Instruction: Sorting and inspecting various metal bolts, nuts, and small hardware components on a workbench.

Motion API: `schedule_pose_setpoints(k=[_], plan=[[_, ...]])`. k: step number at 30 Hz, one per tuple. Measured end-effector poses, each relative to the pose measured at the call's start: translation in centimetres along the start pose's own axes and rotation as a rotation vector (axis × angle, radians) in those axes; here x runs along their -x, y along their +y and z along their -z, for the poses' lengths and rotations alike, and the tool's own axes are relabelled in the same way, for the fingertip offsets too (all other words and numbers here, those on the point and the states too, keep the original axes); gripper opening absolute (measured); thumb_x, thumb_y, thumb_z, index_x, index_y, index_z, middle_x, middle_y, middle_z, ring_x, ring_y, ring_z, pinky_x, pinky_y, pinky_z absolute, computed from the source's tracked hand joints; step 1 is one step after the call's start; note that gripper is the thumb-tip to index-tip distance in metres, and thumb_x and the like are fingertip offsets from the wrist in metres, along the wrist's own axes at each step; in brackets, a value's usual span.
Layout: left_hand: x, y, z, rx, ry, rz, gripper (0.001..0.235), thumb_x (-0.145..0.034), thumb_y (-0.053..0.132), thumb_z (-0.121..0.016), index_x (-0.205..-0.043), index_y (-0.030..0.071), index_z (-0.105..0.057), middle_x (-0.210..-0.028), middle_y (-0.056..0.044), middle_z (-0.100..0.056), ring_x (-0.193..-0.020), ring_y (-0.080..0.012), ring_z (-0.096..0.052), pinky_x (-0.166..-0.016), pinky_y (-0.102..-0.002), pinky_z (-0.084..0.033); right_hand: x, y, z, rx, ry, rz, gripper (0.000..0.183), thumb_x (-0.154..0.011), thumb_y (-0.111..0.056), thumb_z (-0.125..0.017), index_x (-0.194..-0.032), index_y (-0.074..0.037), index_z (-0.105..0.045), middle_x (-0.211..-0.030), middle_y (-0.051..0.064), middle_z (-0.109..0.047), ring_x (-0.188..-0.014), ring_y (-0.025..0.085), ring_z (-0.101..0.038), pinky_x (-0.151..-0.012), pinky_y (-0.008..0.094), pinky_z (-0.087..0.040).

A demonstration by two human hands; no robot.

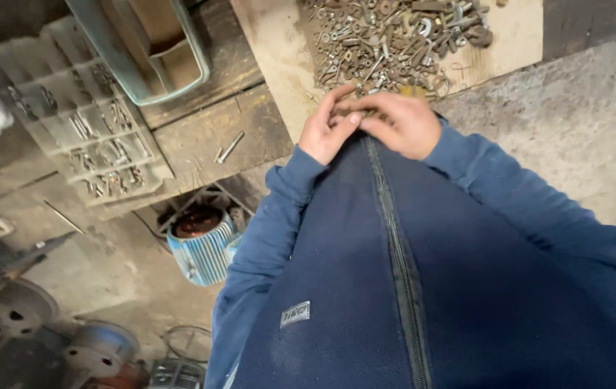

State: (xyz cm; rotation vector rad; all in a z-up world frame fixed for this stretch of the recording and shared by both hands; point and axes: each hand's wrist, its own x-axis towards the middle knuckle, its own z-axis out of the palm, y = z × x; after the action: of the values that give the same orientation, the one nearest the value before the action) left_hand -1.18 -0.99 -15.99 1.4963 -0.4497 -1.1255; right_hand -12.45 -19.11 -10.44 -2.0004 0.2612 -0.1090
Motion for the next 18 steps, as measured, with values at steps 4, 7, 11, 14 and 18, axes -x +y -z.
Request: schedule_pose_setpoints(k=[4, 7, 11, 14, 18], plan=[[-0.1, -0.2, 0.1, -0.041, -0.014, -0.027, 0.032, -0.101, 0.022, -0.069, -0.131, 0.013, -0.067, -0.114, -0.011, -0.076, -0.091, -0.0177, -0.077, -0.076, -0.031, -0.064, 0.4, -1.0, 1.0, -0.084, 0.034, -0.036, 0.038, -0.1, -0.019, -0.07, -0.135, -0.007, -0.063, -0.1, 0.018, -0.076, -0.076, 0.035, -0.072, -0.057, 0.044, -0.058], [-0.3, -2.7, 0.2, 0.061, 0.003, -0.036, 0.028, -0.099, 0.018, -0.072, -0.126, 0.011, -0.072, -0.113, -0.011, -0.074, -0.087, -0.0144, -0.076, -0.075, -0.028, -0.065, 1.0, 0.6, 1.5, -0.02, 0.029, -0.059, 0.045, -0.1, -0.017, -0.071, -0.142, -0.009, -0.058, -0.096, 0.012, -0.077, -0.085, 0.029, -0.074, -0.067, 0.04, -0.061], [-0.9, -0.1, -0.4, 0.008, 0.063, -0.021, 0.023, -0.092, 0.009, -0.077, -0.113, 0.005, -0.07, -0.097, -0.006, -0.07, -0.075, -0.0104, -0.065, -0.068, -0.023, -0.056, 0.2, 2.7, 5.1, 0.27, 0.141, 0.007, 0.03, -0.098, -0.023, -0.07, -0.122, -0.006, -0.073, -0.09, 0.011, -0.076, -0.075, 0.029, -0.069, -0.065, 0.04, -0.056], [-1.2, 3.5, -0.7, -0.162, 0.133, -0.048, 0.019, -0.09, 0.002, -0.073, -0.109, 0.005, -0.068, -0.094, -0.001, -0.067, -0.07, -0.0071, -0.056, -0.066, -0.02, -0.049, 0.0, 6.9, 10.3, 0.424, 0.362, -0.035, 0.026, -0.093, -0.006, -0.071, -0.116, 0.004, -0.077, -0.091, 0.014, -0.073, -0.064, 0.024, -0.063, -0.06, 0.034, -0.051], [-1.3, 5.1, -0.8, -0.424, 0.163, -0.11, 0.02, -0.086, 0.003, -0.074, -0.105, 0.005, -0.07, -0.09, -0.003, -0.058, -0.067, -0.0113, -0.052, -0.062, -0.024, -0.047, 1.8, 11.5, 15.3, 0.611, 0.364, -0.118, 0.044, -0.087, -0.001, -0.081, -0.131, 0.002, -0.072, -0.111, 0.018, -0.075, -0.084, 0.035, -0.07, -0.073, 0.042, -0.055]])
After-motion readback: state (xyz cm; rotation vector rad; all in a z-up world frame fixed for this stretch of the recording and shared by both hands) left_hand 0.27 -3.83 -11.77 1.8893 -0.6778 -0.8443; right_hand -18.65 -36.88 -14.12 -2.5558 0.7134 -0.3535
